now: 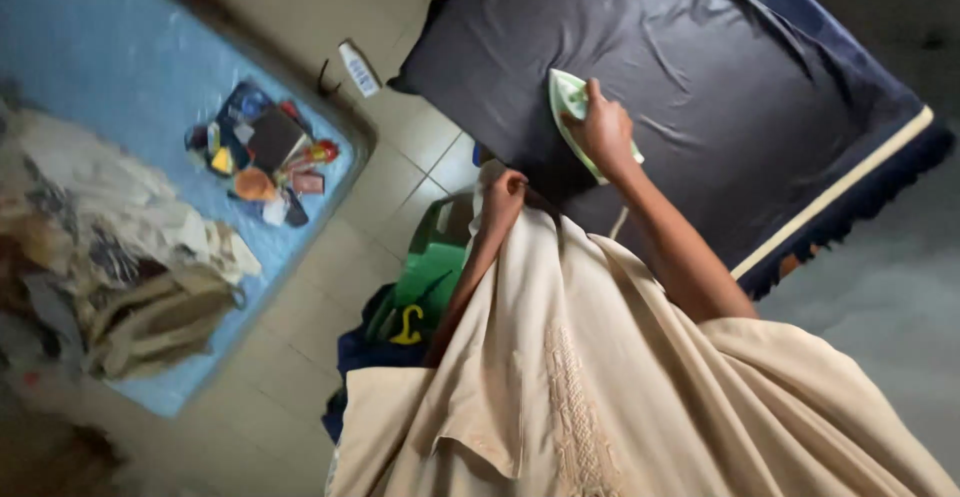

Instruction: The recorder is ironing a garment on a flat surface.

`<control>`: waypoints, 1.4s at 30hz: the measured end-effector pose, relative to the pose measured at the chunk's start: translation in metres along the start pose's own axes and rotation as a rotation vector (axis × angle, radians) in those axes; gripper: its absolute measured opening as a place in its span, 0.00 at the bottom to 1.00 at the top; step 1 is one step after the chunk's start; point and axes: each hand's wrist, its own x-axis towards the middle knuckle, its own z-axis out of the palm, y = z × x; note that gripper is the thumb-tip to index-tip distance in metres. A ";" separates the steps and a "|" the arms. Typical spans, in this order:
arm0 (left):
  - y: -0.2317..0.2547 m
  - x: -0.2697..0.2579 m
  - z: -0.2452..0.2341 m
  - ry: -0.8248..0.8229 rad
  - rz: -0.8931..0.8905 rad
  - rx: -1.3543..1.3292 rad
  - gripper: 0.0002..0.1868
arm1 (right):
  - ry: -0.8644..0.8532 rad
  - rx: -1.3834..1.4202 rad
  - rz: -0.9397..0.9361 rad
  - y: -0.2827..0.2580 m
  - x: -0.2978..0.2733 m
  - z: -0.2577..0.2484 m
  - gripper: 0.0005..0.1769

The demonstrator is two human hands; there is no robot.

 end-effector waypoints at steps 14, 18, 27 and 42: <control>-0.159 0.024 0.026 0.058 -0.193 -0.166 0.06 | -0.192 -0.135 -0.215 -0.090 0.014 0.007 0.36; -0.155 0.031 0.027 0.129 -0.220 -0.163 0.10 | -0.186 -0.167 -0.166 -0.107 0.079 0.011 0.33; -0.162 0.045 0.023 0.096 -0.193 -0.425 0.27 | 0.047 -0.122 -0.211 -0.115 0.216 0.020 0.40; -0.138 0.111 -0.019 -0.073 -0.197 -0.101 0.19 | -0.384 -0.208 -0.037 -0.096 -0.022 0.016 0.42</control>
